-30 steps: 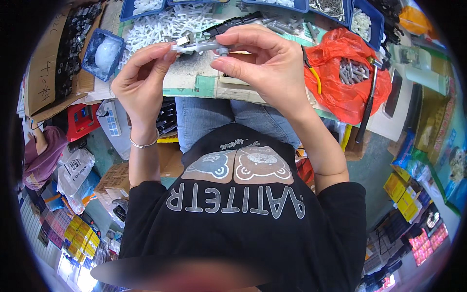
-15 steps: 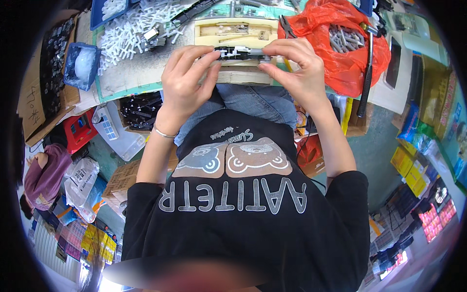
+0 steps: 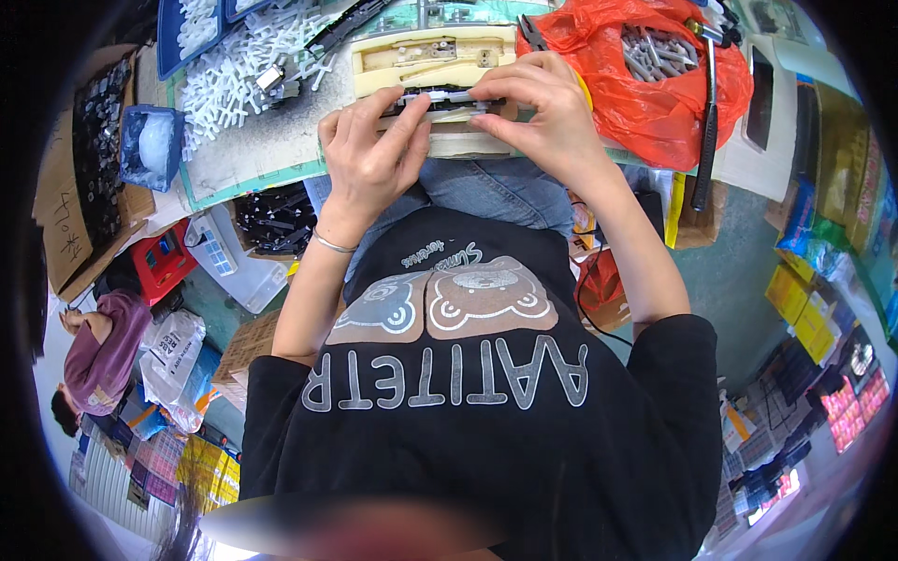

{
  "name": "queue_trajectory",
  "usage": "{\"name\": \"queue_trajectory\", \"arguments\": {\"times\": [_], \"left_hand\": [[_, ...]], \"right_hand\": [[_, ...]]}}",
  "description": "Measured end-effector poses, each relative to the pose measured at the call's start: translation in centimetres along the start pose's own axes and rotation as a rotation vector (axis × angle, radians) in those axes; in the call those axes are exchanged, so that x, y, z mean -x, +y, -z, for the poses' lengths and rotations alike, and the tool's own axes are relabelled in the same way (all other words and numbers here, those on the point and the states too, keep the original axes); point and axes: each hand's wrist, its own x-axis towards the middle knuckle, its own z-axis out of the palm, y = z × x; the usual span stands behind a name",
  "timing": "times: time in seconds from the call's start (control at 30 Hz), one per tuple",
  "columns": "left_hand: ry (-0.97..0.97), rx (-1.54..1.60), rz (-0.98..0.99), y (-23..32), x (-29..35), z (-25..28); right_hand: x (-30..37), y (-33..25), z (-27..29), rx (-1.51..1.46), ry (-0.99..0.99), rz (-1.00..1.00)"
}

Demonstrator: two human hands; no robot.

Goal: The person assembles small electronic components by inserting white plastic parts, small screws, and metal pins into a black plastic housing using pliers, tweezers, and an assembly fixture.

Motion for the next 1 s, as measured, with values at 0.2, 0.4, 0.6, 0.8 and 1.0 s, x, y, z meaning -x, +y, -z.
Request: {"name": "queue_trajectory", "arguments": {"times": [0.2, 0.4, 0.6, 0.8, 1.0], "left_hand": [[-0.018, -0.094, 0.008, 0.6, -0.3, -0.1], [-0.016, -0.009, 0.060, 0.1, -0.9, 0.5], [0.008, -0.269, 0.097, -6.1, -4.3, 1.5], [-0.095, -0.362, 0.055, -7.1, -5.1, 2.8], [-0.073, -0.015, 0.072, -2.9, -4.6, 5.7]], "right_hand": [[-0.1, 0.3, 0.4, 0.238, 0.078, 0.068], [1.0, 0.4, -0.3, 0.254, 0.153, 0.062], [-0.7, -0.1, 1.0, 0.071, 0.316, 0.021], [-2.6, -0.8, 1.1, 0.131, 0.224, 0.123], [-5.2, -3.7, 1.6, 0.400, 0.168, 0.396]]}}
